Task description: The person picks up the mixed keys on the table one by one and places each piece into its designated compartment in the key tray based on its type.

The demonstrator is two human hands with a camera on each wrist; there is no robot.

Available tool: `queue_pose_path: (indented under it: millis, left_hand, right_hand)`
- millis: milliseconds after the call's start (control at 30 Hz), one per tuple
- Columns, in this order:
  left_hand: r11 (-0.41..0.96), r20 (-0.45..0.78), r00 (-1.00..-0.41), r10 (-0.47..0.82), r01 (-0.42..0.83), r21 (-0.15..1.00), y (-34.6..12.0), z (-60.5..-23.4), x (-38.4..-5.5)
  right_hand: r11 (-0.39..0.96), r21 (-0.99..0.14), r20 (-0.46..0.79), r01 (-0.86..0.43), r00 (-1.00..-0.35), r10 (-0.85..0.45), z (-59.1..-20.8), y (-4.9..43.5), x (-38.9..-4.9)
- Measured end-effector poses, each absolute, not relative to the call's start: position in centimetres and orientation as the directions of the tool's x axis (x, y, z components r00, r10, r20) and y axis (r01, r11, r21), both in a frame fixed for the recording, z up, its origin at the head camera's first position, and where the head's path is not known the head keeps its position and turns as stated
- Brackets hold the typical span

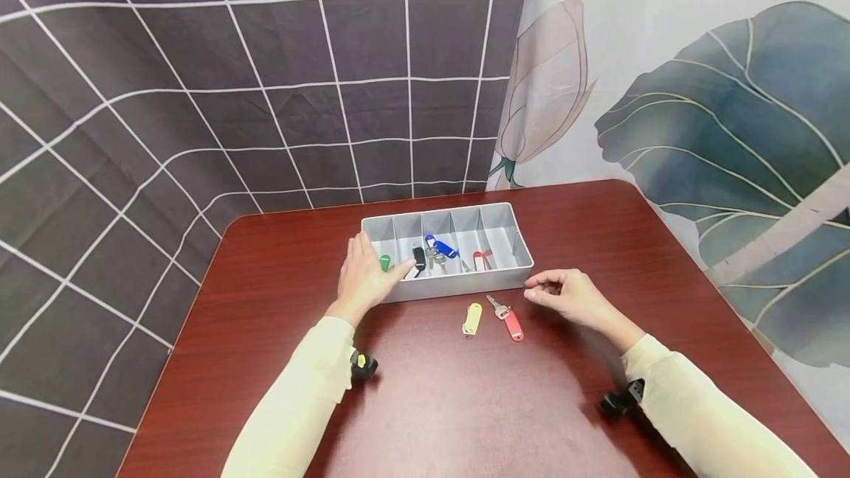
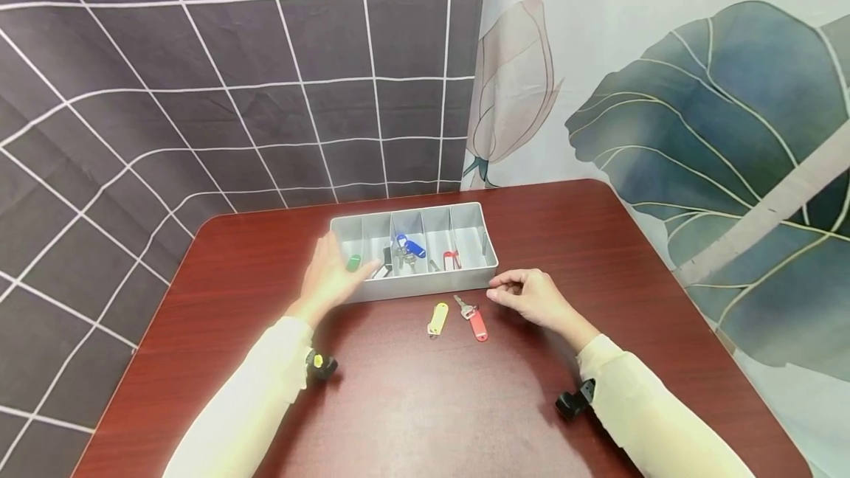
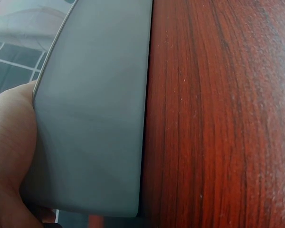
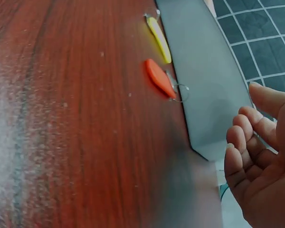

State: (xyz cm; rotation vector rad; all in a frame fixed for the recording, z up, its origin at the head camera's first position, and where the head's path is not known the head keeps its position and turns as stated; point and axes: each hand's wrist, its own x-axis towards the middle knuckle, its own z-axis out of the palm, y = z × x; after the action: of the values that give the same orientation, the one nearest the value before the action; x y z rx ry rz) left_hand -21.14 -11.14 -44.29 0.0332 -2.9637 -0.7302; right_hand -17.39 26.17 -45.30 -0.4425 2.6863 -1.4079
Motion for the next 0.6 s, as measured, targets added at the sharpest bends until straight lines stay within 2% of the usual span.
queue_pose_path:
  millis: [600]
  left_hand:
    - [0.891, 0.066, -0.997, -0.037, -0.002, 0.455, -11.2, -44.2, -21.0]
  right_hand:
    - [0.623, -0.719, 0.029, -0.31, -0.908, -0.418, -47.7, 24.7, -17.2]
